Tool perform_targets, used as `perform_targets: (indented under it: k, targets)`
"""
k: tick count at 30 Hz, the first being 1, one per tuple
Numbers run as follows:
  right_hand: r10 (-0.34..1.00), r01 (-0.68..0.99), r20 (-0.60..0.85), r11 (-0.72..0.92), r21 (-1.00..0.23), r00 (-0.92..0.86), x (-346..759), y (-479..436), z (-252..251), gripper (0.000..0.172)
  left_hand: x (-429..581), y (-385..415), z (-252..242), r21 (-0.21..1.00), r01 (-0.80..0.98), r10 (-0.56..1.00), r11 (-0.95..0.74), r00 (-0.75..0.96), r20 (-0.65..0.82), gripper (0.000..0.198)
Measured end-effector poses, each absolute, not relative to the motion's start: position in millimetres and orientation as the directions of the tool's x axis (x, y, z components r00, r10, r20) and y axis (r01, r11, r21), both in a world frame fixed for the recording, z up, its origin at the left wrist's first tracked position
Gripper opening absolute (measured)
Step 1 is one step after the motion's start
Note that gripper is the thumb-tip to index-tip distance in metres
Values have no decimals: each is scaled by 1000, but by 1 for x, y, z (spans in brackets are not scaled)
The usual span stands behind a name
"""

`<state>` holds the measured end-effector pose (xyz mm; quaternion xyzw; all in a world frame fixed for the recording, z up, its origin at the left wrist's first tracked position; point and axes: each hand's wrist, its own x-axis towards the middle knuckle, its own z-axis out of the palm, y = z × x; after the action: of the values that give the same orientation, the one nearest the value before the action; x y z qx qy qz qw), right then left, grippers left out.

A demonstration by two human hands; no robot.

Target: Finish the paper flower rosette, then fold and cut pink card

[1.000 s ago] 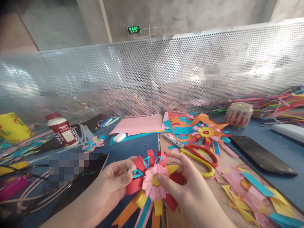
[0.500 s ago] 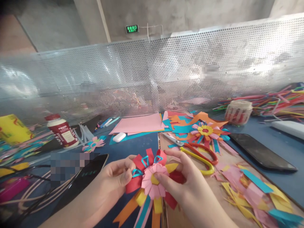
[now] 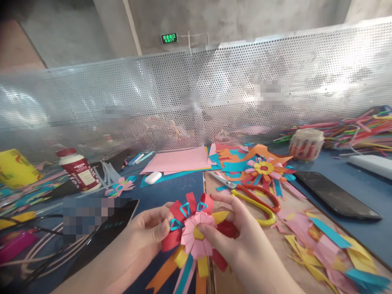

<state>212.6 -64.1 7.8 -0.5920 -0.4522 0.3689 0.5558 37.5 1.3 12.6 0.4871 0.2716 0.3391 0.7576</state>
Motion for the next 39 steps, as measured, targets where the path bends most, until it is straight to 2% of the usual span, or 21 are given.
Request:
perform_targets:
  k: [8, 16, 23, 33, 39]
  targets:
    - [959, 95, 34, 8, -995, 281, 213, -62, 6, 51, 39, 2, 11, 883, -273, 753, 381, 646, -125, 17]
    - [950, 125, 52, 14, -992, 307, 213, -63, 6, 52, 38, 2, 10, 904, -253, 765, 344, 634, -113, 17]
    - [950, 94, 33, 4, -996, 311, 211, -67, 18, 57, 40, 1, 12, 950, -207, 811, 233, 580, -72, 21]
    - [935, 86, 60, 32, -996, 349, 211, -61, 7, 58, 40, 5, 4, 936, -248, 863, 251, 495, -100, 19]
    - [924, 130, 95, 50, -990, 372, 215, -61, 9, 55, 40, 5, 6, 943, -228, 839, 242, 537, -85, 16]
